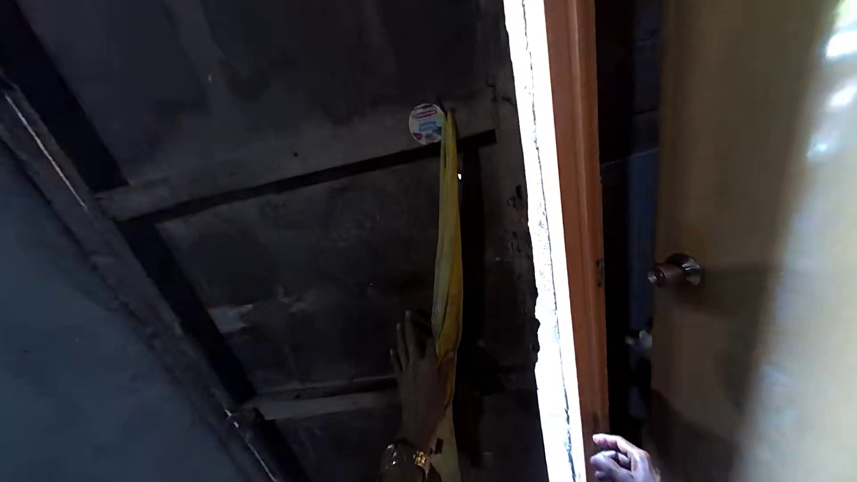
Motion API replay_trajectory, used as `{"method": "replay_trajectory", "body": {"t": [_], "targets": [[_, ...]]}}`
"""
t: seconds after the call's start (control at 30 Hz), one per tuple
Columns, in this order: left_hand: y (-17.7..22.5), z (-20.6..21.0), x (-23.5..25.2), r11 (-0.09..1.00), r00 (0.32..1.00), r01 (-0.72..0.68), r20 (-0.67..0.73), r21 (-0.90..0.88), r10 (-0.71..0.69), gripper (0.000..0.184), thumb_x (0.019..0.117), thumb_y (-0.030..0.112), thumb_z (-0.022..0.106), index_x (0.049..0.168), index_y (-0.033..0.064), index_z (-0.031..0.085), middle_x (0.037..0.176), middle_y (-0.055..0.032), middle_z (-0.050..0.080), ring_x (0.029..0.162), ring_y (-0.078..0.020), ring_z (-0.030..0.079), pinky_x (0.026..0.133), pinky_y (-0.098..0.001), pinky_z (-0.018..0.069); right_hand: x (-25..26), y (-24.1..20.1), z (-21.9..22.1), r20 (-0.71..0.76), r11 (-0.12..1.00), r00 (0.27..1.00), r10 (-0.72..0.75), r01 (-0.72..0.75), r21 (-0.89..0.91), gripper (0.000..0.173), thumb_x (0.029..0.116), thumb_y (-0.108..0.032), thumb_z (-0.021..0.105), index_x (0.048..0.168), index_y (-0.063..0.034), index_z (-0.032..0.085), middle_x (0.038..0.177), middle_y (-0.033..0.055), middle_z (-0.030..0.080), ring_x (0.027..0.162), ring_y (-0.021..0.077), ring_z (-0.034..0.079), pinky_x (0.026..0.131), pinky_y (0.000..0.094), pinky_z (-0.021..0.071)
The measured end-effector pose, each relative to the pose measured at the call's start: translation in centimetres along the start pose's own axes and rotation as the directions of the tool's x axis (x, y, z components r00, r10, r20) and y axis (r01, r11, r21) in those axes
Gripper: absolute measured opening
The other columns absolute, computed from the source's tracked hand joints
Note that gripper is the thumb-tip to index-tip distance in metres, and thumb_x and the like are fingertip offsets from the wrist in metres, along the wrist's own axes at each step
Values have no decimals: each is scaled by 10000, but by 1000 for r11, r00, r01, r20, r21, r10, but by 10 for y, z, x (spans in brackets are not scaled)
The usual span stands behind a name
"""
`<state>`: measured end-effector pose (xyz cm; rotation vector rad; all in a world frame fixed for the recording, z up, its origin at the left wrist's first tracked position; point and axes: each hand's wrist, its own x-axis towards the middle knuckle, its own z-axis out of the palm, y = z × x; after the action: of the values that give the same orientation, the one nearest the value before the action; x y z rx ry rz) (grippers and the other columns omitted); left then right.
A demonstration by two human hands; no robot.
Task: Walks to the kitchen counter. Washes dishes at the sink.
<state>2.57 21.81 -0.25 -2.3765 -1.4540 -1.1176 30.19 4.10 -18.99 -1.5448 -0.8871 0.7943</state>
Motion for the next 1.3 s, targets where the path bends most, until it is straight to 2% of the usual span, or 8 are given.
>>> {"method": "replay_trajectory", "body": {"t": [0.17, 0.27, 0.4, 0.57, 0.77, 0.97, 1.17, 1.3], "targets": [[2, 16, 34, 997, 990, 82, 119, -6, -81, 520, 1018, 405, 594, 1392, 45, 612, 1710, -137, 140, 1578, -369, 85, 1239, -601, 153, 45, -77, 25, -105, 981, 976, -191, 193, 5, 431, 923, -40, 668, 1336, 41, 576, 932, 131, 731, 746, 212, 734, 666, 368, 628], [-3, 25, 52, 995, 985, 100, 139, 12, -100, 535, 1025, 406, 588, 1427, 53, 581, 1707, -133, 159, 1576, -369, 104, 1232, -614, 168, 80, -119, 39, -123, 957, 949, -289, 288, -25, 454, 940, -53, 665, 1364, 54, 545, 948, 114, 742, 756, 190, 741, 668, 338, 630], [-10, 44, 77, 992, 980, 125, 155, 8, -125, 576, 1034, 381, 576, 1493, 41, 505, 1711, -141, 132, 1580, -361, 83, 1227, -635, 151, 123, -160, 59, -97, 929, 925, -368, 364, -63, 497, 963, -65, 658, 1416, 60, 497, 1037, 126, 744, 837, 202, 745, 743, 359, 630], [-15, 58, 105, 985, 965, 168, 201, 28, -170, 579, 1044, 340, 562, 1515, 18, 466, 1709, -167, 107, 1581, -368, 55, 1241, -615, 120, 168, -192, 77, -29, 929, 932, -362, 358, -94, 571, 972, -63, 646, 1480, 69, 423, 1118, 146, 721, 886, 211, 727, 792, 363, 607], [-26, 68, 127, 980, 958, 188, 210, 60, -197, 567, 1050, 332, 550, 1519, 24, 463, 1708, -161, 122, 1580, -354, 92, 1234, -620, 143, 211, -221, 97, -11, 939, 949, -316, 311, -150, 616, 980, -79, 641, 1499, 105, 364, 1160, 202, 694, 979, 276, 704, 897, 408, 569], [-36, 86, 145, 981, 967, 195, 165, 12, -194, 543, 1024, 314, 590, 1487, 39, 515, 1698, -176, 162, 1571, -388, 114, 1217, -662, 158, 247, -232, 111, -42, 946, 951, -305, 298, -124, 661, 976, -78, 660, 1513, 108, 323, 1130, 222, 683, 955, 292, 705, 880, 431, 577], [-45, 102, 158, 973, 958, 232, 172, 9, -231, 560, 1033, 313, 583, 1500, 19, 485, 1702, -184, 129, 1569, -410, 91, 1211, -648, 193, 264, -230, 117, -52, 953, 952, -302, 303, 13, 532, 971, 6, 631, 1460, 67, 432, 1085, 199, 682, 867, 272, 712, 785, 418, 611], [-44, 105, 155, 975, 963, 221, 154, 12, -220, 568, 1035, 305, 576, 1525, 41, 461, 1709, -178, 91, 1567, -417, 94, 1207, -641, 221, 266, -234, 117, 2, 942, 947, -320, 318, 108, 568, 988, 54, 578, 1522, -44, 413, 1063, 184, 685, 817, 265, 712, 728, 407, 611]]}}
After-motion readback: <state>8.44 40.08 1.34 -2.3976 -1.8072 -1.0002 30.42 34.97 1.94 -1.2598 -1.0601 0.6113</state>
